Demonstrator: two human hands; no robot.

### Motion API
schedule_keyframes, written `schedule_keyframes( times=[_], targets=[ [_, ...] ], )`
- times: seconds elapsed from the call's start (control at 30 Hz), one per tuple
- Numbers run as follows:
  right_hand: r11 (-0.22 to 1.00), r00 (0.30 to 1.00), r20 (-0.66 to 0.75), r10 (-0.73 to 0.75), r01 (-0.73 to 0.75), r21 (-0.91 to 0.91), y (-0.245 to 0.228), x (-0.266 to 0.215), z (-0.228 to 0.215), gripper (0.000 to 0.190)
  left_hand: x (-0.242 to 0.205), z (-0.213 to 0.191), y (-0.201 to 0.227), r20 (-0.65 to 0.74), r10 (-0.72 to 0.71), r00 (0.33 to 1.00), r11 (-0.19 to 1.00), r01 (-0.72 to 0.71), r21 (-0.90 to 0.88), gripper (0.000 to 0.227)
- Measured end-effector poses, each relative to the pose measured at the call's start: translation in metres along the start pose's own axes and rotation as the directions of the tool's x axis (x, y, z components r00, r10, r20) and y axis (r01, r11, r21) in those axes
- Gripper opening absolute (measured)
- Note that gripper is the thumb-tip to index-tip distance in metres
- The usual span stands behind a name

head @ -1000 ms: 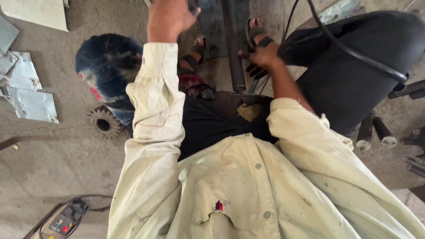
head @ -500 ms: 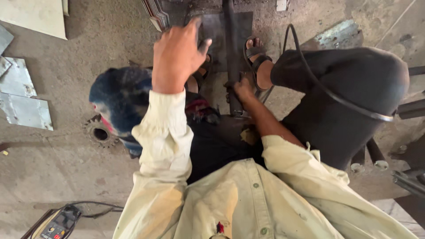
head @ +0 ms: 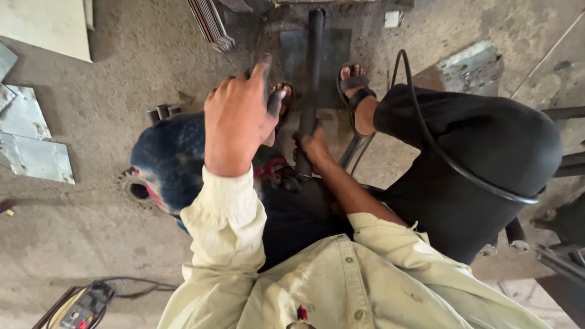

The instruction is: The person sits on the floor in a workshop and uses a welding torch to join a metal pipe to a flat metal plate. They repeatedly position the pipe, strike an arc to weld the joint, and inspect the work. The person also uses a hammer to tap the pipe into alignment and handles a welding helmet.

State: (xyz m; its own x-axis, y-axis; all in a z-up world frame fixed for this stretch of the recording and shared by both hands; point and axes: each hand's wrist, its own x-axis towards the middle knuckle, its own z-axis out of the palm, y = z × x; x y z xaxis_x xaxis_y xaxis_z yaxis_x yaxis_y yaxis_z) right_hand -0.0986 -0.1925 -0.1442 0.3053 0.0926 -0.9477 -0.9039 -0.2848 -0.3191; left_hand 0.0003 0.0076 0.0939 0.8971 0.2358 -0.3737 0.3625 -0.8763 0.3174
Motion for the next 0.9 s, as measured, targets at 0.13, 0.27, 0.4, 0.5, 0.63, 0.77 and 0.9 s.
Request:
schedule_keyframes(
  times=[0.13,0.27,0.4,0.5,0.63,0.77,0.9],
  targets=[
    [0.998,0.993,0.107,-0.054,0.049,0.050,0.028,0.034,-0.044,0.035,0.003,0.021,0.000,-0.004,0.037,0.999,0.999,-0.037,-0.012,0.052],
    [0.980,0.949,0.264,-0.171,0.136,0.148,0.024,0.047,-0.080,0.034,0.012,0.044,-0.013,0.020,0.060,0.998,0.997,-0.059,-0.048,0.049],
    [0.998,0.971,0.232,-0.049,0.039,0.047,-0.004,0.024,-0.079,0.035,0.023,0.066,-0.033,-0.036,0.038,0.999,0.999,-0.037,0.007,0.053],
    [0.999,0.972,0.230,-0.043,0.035,0.036,-0.018,0.014,-0.072,0.038,0.029,0.081,-0.045,-0.113,0.053,0.992,0.998,-0.051,0.019,0.052],
    [0.994,0.955,0.286,-0.083,0.058,0.093,-0.015,0.014,-0.079,0.030,0.040,0.112,-0.056,-0.082,0.056,0.995,0.998,-0.056,0.006,0.053],
    [0.999,0.970,0.240,-0.033,0.021,0.050,-0.023,0.009,-0.082,0.027,0.048,0.140,-0.062,0.126,-0.022,0.992,0.999,0.016,0.051,0.048],
    [0.998,0.962,0.267,-0.060,0.053,0.033,-0.019,0.018,-0.082,0.025,0.050,0.138,-0.059,0.082,0.004,0.997,1.000,-0.007,0.027,0.044]
  ],
)
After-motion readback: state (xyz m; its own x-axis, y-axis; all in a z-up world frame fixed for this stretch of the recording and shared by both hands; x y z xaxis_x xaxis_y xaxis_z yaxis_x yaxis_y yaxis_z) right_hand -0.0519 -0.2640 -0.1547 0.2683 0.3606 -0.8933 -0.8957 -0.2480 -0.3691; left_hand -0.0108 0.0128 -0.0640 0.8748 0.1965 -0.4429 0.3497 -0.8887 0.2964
